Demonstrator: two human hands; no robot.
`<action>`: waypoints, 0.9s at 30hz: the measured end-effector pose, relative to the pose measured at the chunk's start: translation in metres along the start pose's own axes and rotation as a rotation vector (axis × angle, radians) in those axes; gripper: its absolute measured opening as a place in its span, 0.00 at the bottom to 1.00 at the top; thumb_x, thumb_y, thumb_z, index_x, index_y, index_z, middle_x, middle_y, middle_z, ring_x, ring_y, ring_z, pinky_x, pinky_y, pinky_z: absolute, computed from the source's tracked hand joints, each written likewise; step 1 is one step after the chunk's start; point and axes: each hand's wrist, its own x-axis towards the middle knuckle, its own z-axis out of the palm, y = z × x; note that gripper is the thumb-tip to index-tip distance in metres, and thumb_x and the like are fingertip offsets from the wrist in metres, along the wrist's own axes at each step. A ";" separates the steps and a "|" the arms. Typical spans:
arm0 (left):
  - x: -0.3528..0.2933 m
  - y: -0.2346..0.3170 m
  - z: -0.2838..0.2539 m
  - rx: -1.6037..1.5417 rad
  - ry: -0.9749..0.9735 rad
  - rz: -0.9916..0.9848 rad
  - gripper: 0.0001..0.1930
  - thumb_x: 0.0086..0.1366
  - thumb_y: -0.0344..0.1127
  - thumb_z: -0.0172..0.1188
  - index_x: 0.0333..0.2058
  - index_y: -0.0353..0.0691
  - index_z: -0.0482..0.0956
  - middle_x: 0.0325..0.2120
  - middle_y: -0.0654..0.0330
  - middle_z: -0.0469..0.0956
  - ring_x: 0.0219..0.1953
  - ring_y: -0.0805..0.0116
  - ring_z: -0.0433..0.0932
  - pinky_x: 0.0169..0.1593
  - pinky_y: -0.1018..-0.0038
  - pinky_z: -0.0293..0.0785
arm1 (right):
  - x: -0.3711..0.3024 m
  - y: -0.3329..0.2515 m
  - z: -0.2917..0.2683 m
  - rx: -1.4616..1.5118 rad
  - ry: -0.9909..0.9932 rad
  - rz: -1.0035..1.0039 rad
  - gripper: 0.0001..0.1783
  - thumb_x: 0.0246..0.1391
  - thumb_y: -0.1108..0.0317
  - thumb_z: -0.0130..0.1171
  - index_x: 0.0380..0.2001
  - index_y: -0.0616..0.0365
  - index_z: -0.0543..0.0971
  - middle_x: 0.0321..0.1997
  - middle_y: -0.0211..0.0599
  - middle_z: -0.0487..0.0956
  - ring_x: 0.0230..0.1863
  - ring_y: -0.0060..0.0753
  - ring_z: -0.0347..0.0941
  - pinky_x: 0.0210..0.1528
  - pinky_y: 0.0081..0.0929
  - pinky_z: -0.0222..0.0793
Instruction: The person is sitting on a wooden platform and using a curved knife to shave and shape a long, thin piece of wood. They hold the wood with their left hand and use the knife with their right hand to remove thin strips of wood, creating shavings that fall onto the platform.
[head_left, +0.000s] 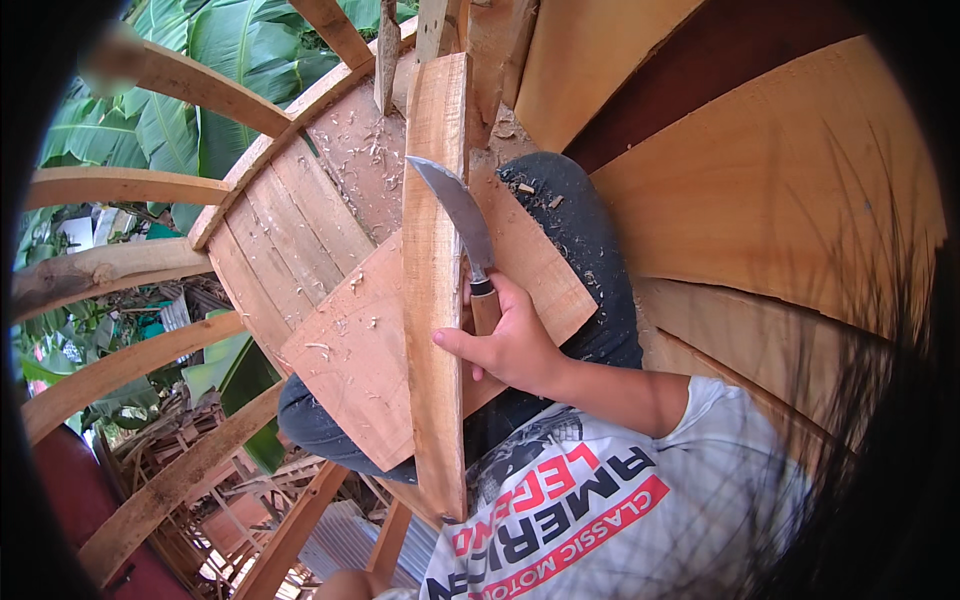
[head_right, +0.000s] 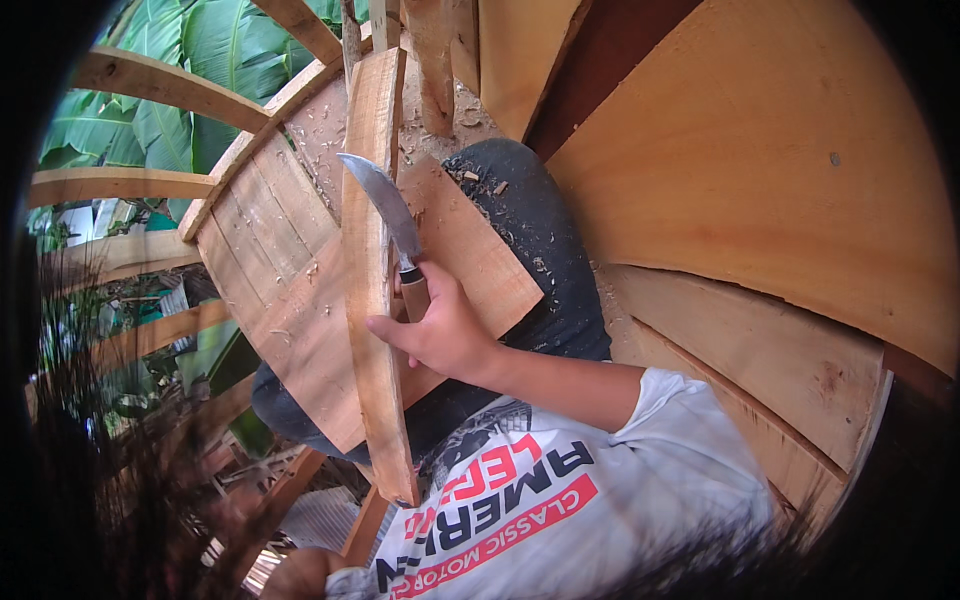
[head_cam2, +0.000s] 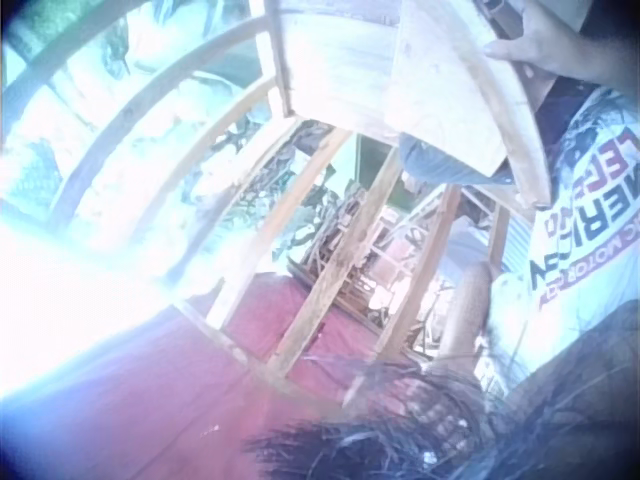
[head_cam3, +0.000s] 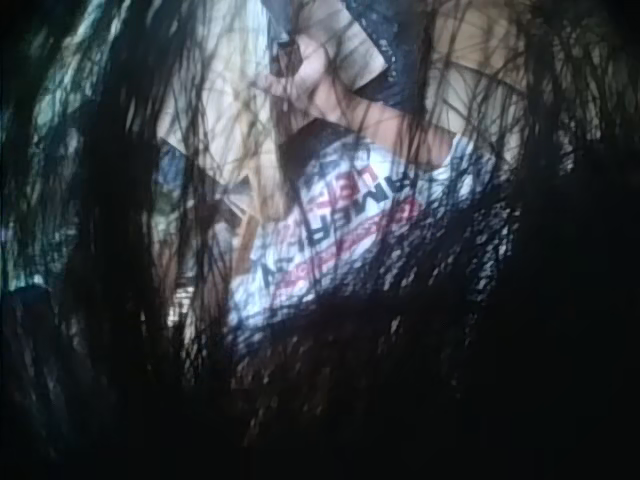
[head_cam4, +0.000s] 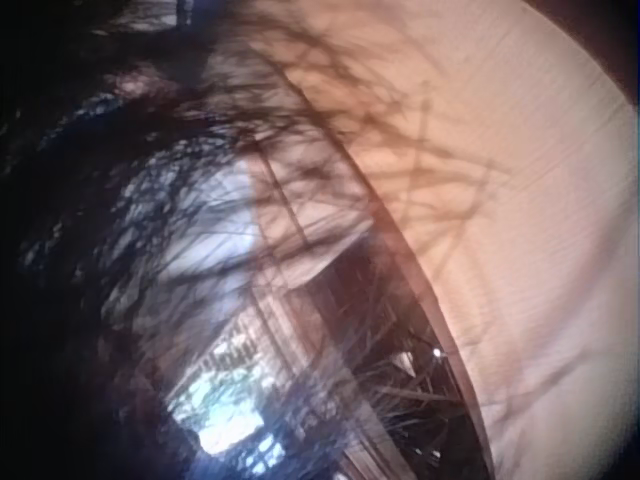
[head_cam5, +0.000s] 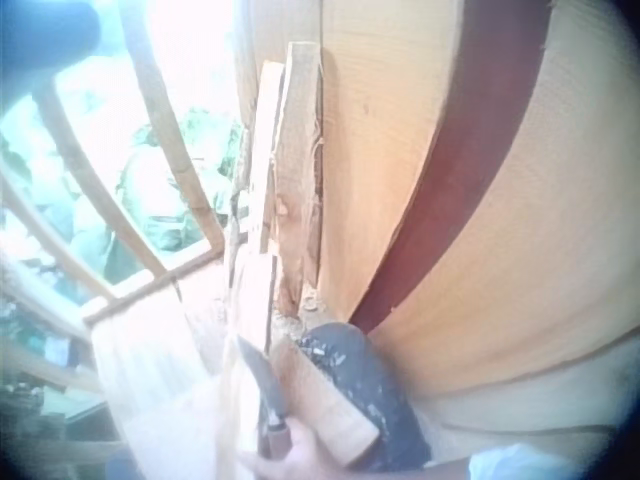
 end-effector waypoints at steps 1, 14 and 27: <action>0.002 -0.001 -0.002 -0.001 0.029 -0.002 0.42 0.40 0.34 0.72 0.55 0.33 0.62 0.46 0.52 0.68 0.50 0.58 0.66 0.52 0.64 0.64 | 0.000 -0.001 0.001 0.024 -0.002 -0.007 0.33 0.48 0.70 0.67 0.53 0.66 0.61 0.40 0.35 0.73 0.23 0.16 0.71 0.18 0.12 0.68; 0.020 -0.010 0.042 0.240 -0.070 -0.067 0.35 0.41 0.38 0.73 0.48 0.33 0.67 0.38 0.47 0.72 0.41 0.49 0.73 0.47 0.60 0.69 | -0.010 -0.025 0.032 0.158 -0.045 -0.182 0.19 0.52 0.76 0.63 0.40 0.58 0.63 0.33 0.33 0.71 0.19 0.18 0.71 0.15 0.14 0.67; 0.039 -0.026 0.040 -0.334 -0.045 -0.193 0.30 0.43 0.39 0.70 0.44 0.34 0.69 0.29 0.42 0.79 0.33 0.46 0.81 0.37 0.63 0.77 | -0.006 -0.041 -0.007 -0.150 -0.174 -0.368 0.14 0.64 0.60 0.47 0.40 0.61 0.72 0.26 0.38 0.77 0.22 0.17 0.65 0.26 0.13 0.60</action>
